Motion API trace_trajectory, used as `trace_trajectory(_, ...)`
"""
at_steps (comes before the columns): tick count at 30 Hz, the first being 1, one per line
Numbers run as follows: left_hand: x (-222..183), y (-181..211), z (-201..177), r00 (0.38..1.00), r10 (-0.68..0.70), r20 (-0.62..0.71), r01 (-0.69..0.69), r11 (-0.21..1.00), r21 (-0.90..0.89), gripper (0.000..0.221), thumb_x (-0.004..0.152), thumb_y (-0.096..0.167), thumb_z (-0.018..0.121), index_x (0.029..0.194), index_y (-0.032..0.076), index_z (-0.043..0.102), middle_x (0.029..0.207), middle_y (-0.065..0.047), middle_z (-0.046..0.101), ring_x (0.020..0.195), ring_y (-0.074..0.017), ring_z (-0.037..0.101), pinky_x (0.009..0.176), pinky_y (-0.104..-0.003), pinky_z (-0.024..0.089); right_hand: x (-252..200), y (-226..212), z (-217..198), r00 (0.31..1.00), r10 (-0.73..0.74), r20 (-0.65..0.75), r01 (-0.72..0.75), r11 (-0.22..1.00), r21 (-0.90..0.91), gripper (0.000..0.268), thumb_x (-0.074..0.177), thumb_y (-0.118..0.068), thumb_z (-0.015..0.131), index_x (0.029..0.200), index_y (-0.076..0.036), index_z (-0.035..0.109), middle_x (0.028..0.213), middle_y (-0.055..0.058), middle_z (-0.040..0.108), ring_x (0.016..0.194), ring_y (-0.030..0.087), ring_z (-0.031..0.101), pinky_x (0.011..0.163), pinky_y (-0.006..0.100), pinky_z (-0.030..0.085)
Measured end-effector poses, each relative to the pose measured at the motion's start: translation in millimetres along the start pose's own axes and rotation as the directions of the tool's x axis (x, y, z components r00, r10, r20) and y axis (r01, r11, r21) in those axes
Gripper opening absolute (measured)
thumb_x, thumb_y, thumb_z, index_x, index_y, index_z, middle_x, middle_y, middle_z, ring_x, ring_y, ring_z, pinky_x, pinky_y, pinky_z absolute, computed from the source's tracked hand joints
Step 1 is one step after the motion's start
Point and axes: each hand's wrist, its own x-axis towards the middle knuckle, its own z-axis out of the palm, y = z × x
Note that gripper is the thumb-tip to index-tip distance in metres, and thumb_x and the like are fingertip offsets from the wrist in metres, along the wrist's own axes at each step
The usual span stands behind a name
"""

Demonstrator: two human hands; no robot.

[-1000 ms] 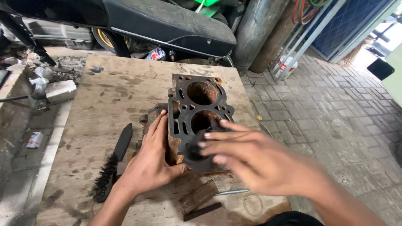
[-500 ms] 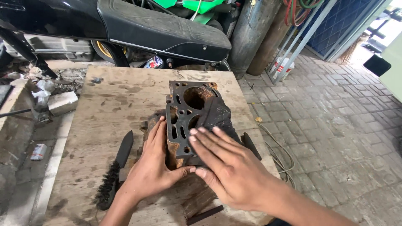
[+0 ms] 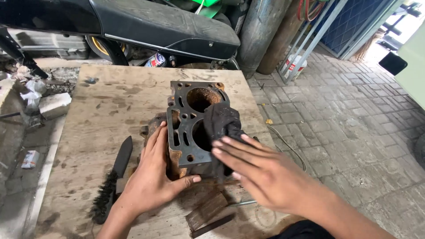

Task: Manually sanding the top surface and cylinder bores of an engine block using sandpaper to remove rust and debris.

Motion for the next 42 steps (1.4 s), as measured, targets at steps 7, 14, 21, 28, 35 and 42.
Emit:
trace_trajectory(7,1.6,-4.1,0.2,0.999,0.031,0.012,-0.031,1.000,0.002,0.136,0.077,0.064,0.080,0.162,0.000,-0.004,0.173,-0.018,-0.001,0.159,-0.0350,-0.001,0.120,-0.055,0.018,30.6,-8.6,15.9,0.988,-0.061,-0.138,0.080,0.987,0.138,0.061,0.099,-0.027,0.070,0.148,-0.008,0.041,0.155,0.016,0.045,0.146,0.032,0.047,0.128,0.051,0.030)
trace_trajectory(14,-1.2,-23.0,8.1,0.946,0.310,-0.093,-0.312,0.950,-0.005,0.114,0.083,0.051,0.073,0.161,-0.001,0.009,0.170,-0.027,0.007,0.159,-0.0418,0.002,0.123,-0.058,0.014,76.5,-27.4,19.4,0.994,-0.104,-0.023,0.106,0.987,0.124,0.057,0.102,-0.020,0.056,0.150,0.003,0.037,0.159,0.023,0.037,0.150,0.036,0.033,0.126,0.049,0.026)
trace_trajectory(21,-1.2,-7.3,2.0,0.996,0.081,-0.023,-0.081,0.996,0.023,0.135,0.077,0.056,0.089,0.161,-0.004,0.002,0.170,-0.022,0.008,0.158,-0.0365,0.005,0.122,-0.055,0.015,37.8,-16.8,9.7,0.996,-0.063,0.055,0.057,0.992,0.114,0.079,0.083,0.016,0.056,0.155,-0.008,0.032,0.161,0.014,0.036,0.149,0.030,0.038,0.126,0.043,0.027)
trace_trajectory(28,-1.8,1.5,-2.9,1.000,-0.016,0.023,0.016,1.000,0.015,0.135,0.076,0.061,0.087,0.162,0.003,0.001,0.172,-0.016,0.005,0.158,-0.0343,0.005,0.122,-0.059,0.014,0.7,19.2,-43.5,0.980,0.176,0.091,-0.195,0.939,0.283,0.058,0.090,0.002,0.052,0.140,-0.027,0.053,0.146,0.005,0.060,0.031,0.002,0.045,0.032,0.016,0.057)
trace_trajectory(35,-1.4,0.8,-2.9,1.000,0.000,0.022,0.000,1.000,0.012,0.134,0.077,0.061,0.084,0.162,0.003,-0.001,0.173,-0.014,0.003,0.159,-0.0327,0.003,0.122,-0.057,0.015,15.9,6.8,-40.4,0.826,0.524,-0.207,-0.475,0.845,0.246,0.022,0.090,-0.031,0.066,0.093,-0.012,0.078,0.044,-0.004,0.062,0.027,0.006,0.042,0.028,0.025,0.029)
trace_trajectory(42,3.4,-20.7,9.4,0.978,0.192,-0.083,-0.186,0.980,0.068,0.125,0.074,0.042,0.086,0.159,-0.007,0.009,0.168,-0.029,0.014,0.157,-0.0407,0.011,0.120,-0.055,0.017,50.0,-36.4,6.5,0.998,0.005,-0.067,0.001,0.996,0.086,0.050,0.106,-0.028,0.044,0.142,0.005,0.049,0.149,0.025,0.049,0.144,0.039,0.041,0.122,0.052,0.027)
